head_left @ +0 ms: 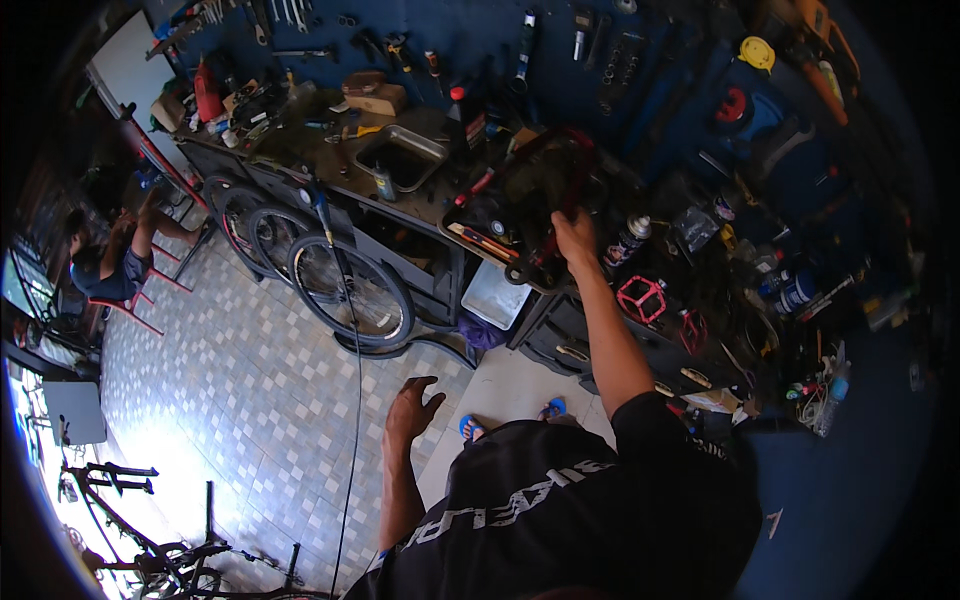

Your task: The person retrieves a bicycle chain and pliers from a cluttered workbench, then uses the pliers to cut and adjust the chain while working on a bicycle mounted on a stand. The person repeatedly handles the chain and tools, making adjustments to the chain length and alignment.

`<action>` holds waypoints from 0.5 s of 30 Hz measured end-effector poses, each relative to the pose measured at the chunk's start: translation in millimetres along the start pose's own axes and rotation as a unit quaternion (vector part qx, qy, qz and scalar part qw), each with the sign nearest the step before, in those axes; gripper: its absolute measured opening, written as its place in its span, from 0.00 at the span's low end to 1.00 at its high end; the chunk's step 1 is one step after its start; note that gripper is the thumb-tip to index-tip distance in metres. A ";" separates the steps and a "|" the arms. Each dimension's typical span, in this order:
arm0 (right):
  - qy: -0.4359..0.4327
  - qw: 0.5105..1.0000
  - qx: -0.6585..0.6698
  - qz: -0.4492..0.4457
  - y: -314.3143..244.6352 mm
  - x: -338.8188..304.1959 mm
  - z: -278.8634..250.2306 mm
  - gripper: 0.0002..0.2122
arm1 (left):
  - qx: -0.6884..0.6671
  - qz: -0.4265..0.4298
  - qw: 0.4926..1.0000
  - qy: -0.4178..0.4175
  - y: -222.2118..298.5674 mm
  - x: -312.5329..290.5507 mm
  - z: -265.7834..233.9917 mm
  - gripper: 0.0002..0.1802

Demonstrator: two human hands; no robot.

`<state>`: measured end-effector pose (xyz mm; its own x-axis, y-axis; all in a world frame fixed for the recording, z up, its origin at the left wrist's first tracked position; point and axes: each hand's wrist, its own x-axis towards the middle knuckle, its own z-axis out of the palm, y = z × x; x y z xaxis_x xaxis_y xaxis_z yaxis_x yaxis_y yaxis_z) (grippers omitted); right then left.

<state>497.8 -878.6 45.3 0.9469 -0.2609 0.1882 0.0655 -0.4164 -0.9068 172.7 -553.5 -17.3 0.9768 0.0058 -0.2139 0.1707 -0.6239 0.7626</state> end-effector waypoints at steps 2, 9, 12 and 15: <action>-0.027 0.998 0.050 0.000 -14.1 -5.0 -5.7 0.19 | 0.011 0.013 1.000 -0.005 -4.0 6.4 -3.0 0.24; -0.121 0.982 0.110 -0.090 -60.5 -70.8 -77.0 0.25 | -0.099 0.067 0.993 0.001 -6.2 29.2 7.9 0.22; -0.129 0.984 -0.019 -0.122 -99.4 -121.9 -129.3 0.35 | -0.285 0.070 0.956 0.010 14.1 57.2 10.4 0.18; -0.112 0.977 -0.091 -0.160 -144.8 -151.5 -210.0 0.38 | -0.283 0.182 0.942 0.000 60.7 92.6 18.0 0.17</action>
<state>278.7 -961.7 227.3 0.9339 0.0967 0.3442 0.3308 -0.5991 -0.7292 271.2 -604.9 -1.8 0.9841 -0.1276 0.1237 -0.1332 -0.0688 0.9887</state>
